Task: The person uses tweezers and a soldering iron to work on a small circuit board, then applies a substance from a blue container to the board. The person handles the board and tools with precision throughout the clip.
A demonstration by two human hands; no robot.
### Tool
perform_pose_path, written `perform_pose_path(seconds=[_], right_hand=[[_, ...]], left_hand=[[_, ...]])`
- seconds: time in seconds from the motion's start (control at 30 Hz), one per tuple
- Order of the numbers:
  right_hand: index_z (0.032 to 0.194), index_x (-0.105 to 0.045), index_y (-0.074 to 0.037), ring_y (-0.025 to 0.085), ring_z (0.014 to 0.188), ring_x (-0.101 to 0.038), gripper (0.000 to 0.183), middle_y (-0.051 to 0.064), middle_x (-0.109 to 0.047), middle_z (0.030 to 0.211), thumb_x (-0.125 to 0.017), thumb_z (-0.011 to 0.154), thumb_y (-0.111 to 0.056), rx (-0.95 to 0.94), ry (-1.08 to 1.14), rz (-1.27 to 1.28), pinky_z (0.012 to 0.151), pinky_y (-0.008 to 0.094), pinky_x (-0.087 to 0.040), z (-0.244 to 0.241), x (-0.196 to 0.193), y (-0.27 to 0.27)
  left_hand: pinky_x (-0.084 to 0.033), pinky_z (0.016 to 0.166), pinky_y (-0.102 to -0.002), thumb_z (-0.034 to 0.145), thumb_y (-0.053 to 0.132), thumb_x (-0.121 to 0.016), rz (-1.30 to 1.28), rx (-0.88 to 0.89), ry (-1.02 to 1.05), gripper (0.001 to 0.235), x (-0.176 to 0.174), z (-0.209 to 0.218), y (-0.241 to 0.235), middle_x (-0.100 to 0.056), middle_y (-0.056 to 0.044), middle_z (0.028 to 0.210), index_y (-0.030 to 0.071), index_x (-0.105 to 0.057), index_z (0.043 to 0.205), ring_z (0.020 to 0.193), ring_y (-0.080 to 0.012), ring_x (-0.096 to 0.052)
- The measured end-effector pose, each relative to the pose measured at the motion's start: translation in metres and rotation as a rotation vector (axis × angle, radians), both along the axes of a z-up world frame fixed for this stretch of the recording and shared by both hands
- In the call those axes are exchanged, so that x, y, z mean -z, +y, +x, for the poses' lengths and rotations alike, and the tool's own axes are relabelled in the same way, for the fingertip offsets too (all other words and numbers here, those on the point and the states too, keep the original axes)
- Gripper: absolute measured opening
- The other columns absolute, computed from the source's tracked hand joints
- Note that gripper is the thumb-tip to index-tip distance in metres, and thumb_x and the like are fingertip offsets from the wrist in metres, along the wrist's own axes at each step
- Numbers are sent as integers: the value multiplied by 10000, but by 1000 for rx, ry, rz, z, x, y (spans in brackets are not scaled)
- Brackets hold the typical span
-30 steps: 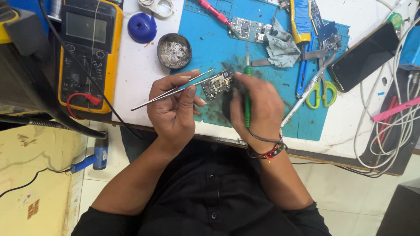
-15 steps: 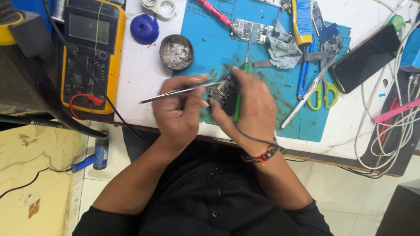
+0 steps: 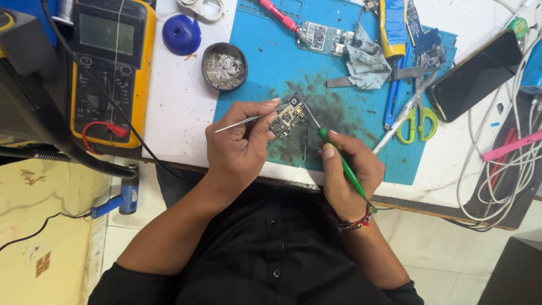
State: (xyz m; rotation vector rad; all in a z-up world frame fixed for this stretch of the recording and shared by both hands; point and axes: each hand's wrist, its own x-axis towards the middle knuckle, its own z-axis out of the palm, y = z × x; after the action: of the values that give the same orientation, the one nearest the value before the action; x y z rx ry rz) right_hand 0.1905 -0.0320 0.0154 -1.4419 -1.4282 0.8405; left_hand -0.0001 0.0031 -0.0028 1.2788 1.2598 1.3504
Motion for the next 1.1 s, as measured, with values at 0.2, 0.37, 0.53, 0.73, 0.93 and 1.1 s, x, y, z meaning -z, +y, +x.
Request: perform_pose_path(seconds=[0.2,0.37,0.53,0.73,0.93,1.1], right_hand=[[1076,-701,13,-3,683,-507,119,-32,-646,796,-750,968,2,44,-3,-32,619,177,-386,3,7,1],[1059,-697,11,3,709,-522,110,-23,-654,821,-759,969,2,25,-23,-4,639,183,-405,4,9,0],[1058,-698,14,5,729,-544,104,-12,-675,847,-753,970,5,42,-3,-19,656,183,-424,3,9,1],[1053,-698,16,8,734,-556,102,-2,-690,864,-749,965,10,38,-5,-5,666,184,-436,2,8,2],[1059,-700,20,12,740,-556,100,-3,-685,865,-745,971,10,32,2,-11,667,186,-437,3,9,2],[1063,-709,23,17,728,-551,100,9,-668,832,-748,971,8,65,10,-53,654,186,-427,4,11,1]], left_hand=[[-623,738,-256,1048,13,-658,0,3,28,96,-1,1,0,-766,-120,1166,7,-653,1143,897,-102,-759],[-621,730,-254,1049,18,-653,-3,5,45,92,-2,0,1,-766,-114,1167,10,-646,1140,885,-99,-759],[-657,699,-239,1045,21,-660,-11,-2,58,80,-2,0,0,-772,-117,1158,10,-647,1123,844,-98,-758],[-661,702,-235,1050,21,-657,3,-5,53,78,-2,0,1,-770,-117,1165,10,-642,1126,854,-101,-759],[-658,694,-235,1046,17,-658,9,0,59,83,-3,-1,1,-775,-113,1138,9,-645,1128,818,-95,-753],[-653,685,-230,1043,21,-663,10,-9,61,78,-3,0,1,-774,-111,1136,7,-641,1116,817,-91,-754]])
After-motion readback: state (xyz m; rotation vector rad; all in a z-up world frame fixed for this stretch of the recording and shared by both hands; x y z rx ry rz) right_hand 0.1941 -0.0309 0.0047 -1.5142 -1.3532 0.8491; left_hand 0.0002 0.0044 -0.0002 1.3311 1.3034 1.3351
